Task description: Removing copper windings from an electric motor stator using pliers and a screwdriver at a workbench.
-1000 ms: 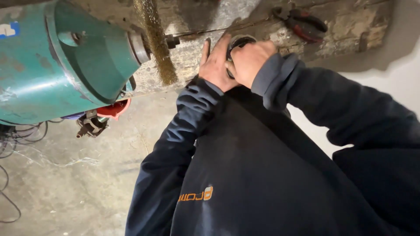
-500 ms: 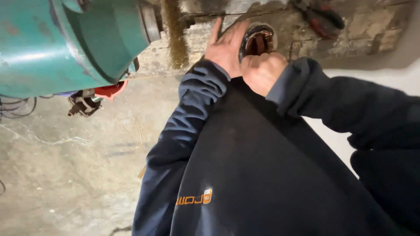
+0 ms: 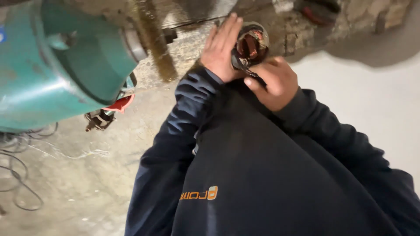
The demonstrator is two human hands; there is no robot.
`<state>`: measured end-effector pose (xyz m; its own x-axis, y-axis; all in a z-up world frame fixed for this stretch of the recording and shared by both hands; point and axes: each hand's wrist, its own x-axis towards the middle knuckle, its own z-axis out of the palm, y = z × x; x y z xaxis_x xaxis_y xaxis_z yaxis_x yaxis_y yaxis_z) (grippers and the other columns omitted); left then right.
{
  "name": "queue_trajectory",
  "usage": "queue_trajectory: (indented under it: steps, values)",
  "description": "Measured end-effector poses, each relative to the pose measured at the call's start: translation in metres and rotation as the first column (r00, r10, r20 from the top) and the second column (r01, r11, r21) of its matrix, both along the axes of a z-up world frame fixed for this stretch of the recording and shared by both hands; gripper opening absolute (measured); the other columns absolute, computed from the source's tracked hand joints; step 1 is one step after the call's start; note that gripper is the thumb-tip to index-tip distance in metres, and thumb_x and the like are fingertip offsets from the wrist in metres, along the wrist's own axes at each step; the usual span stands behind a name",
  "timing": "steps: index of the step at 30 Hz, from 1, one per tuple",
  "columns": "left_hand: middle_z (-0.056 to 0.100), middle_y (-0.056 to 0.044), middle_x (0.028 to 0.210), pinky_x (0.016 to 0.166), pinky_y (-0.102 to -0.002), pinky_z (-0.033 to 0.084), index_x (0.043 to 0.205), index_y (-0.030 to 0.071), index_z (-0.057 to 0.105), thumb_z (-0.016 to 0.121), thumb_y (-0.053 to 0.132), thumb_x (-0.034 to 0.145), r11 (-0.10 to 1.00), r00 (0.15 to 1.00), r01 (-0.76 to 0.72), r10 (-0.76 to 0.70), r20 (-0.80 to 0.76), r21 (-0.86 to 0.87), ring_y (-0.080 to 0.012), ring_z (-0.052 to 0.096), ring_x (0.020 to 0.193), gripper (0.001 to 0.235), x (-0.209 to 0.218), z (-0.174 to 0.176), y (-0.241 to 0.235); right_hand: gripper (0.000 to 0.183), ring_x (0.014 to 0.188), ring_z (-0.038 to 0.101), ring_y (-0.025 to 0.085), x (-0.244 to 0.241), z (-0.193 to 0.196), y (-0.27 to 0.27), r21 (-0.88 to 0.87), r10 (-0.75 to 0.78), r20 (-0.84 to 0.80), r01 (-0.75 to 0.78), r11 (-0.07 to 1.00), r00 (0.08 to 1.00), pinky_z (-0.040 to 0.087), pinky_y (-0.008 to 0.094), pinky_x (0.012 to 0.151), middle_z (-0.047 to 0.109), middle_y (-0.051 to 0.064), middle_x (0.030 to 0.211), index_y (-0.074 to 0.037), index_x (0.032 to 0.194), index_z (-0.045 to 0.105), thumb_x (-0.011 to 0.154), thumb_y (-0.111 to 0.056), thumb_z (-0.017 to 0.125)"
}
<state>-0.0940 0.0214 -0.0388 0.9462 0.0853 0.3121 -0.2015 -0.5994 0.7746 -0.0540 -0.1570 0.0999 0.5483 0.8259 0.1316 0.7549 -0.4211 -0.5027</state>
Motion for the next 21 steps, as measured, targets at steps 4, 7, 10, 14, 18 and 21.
queue_trajectory:
  steps: [4, 7, 10, 14, 18, 21]
  values:
    - [0.039, -0.020, 0.163, 0.129, -0.057, 0.024, 0.161, 0.004, 0.028, 0.089, 0.040, 0.088, 0.989, 0.994, 0.082, -0.090, 0.057, 0.127, -0.0335, 0.042, 0.153, 0.102, 0.010, -0.016, 0.001, 0.021, 0.096, 0.066, 0.037, 0.002, -0.011, -0.006, 0.087, -0.074, -0.156, 0.089, 0.992, 0.985, 0.054, 0.042, 0.083, 0.069, 0.016, 0.104, -0.004, 0.111, 0.068, 0.103, -0.023, 0.068]
    - [0.045, -0.016, 0.157, 0.126, -0.056, 0.024, 0.153, 0.014, 0.040, 0.089, 0.040, 0.083, 0.941, 0.994, 0.039, -0.072, 0.087, 0.337, -0.0297, 0.047, 0.146, 0.089, 0.011, -0.017, -0.005, 0.023, 0.080, 0.064, 0.037, 0.008, -0.009, -0.002, -0.060, -0.177, -0.283, 0.167, 0.984, 0.943, 0.049, 0.044, 0.069, 0.066, 0.015, 0.085, -0.003, 0.101, 0.067, 0.101, -0.026, 0.072]
    - [0.050, -0.014, 0.159, 0.133, -0.054, 0.026, 0.158, 0.004, 0.038, 0.089, 0.038, 0.089, 0.983, 1.000, -0.011, 0.015, -0.018, 0.184, -0.0266, 0.051, 0.150, 0.093, 0.010, -0.015, -0.008, 0.023, 0.062, 0.064, 0.032, 0.033, 0.001, 0.004, -0.200, -0.036, -0.005, 0.035, 0.979, 0.999, 0.050, 0.043, 0.058, 0.066, 0.009, 0.070, -0.009, 0.088, 0.069, 0.098, -0.030, 0.073]
    - [0.053, -0.020, 0.150, 0.126, -0.056, 0.026, 0.150, 0.000, 0.042, 0.090, 0.041, 0.069, 0.990, 0.999, 0.004, 0.001, -0.034, 0.142, -0.0315, 0.052, 0.142, 0.102, 0.012, 0.008, -0.010, 0.029, 0.048, 0.063, 0.025, 0.077, 0.015, 0.015, -0.425, 0.415, 0.095, -0.340, 0.839, 0.905, 0.051, 0.041, 0.049, 0.062, 0.006, 0.054, -0.014, 0.074, 0.070, 0.093, -0.035, 0.071]
    - [0.052, -0.018, 0.153, 0.130, -0.053, 0.026, 0.153, 0.003, 0.041, 0.090, 0.043, 0.082, 0.983, 0.996, -0.087, 0.088, 0.001, 0.160, -0.0300, 0.051, 0.146, 0.095, 0.007, -0.004, -0.022, 0.015, 0.057, 0.067, 0.020, 0.117, 0.033, 0.045, -0.656, 0.902, 0.169, -0.637, 0.403, 0.397, 0.054, 0.039, 0.055, 0.068, 0.001, 0.059, -0.015, 0.068, 0.073, 0.076, -0.027, 0.071]
    - [0.053, -0.020, 0.151, 0.130, -0.054, 0.027, 0.147, 0.002, 0.044, 0.086, 0.042, 0.081, 0.972, 0.987, -0.158, 0.151, 0.054, 0.175, -0.0314, 0.050, 0.145, 0.088, 0.002, -0.021, -0.034, 0.015, 0.063, 0.066, 0.024, 0.108, -0.020, 0.052, -0.371, 0.684, -0.166, -0.688, 0.624, 0.710, 0.052, 0.039, 0.060, 0.069, 0.005, 0.065, -0.014, 0.062, 0.075, 0.074, -0.021, 0.069]
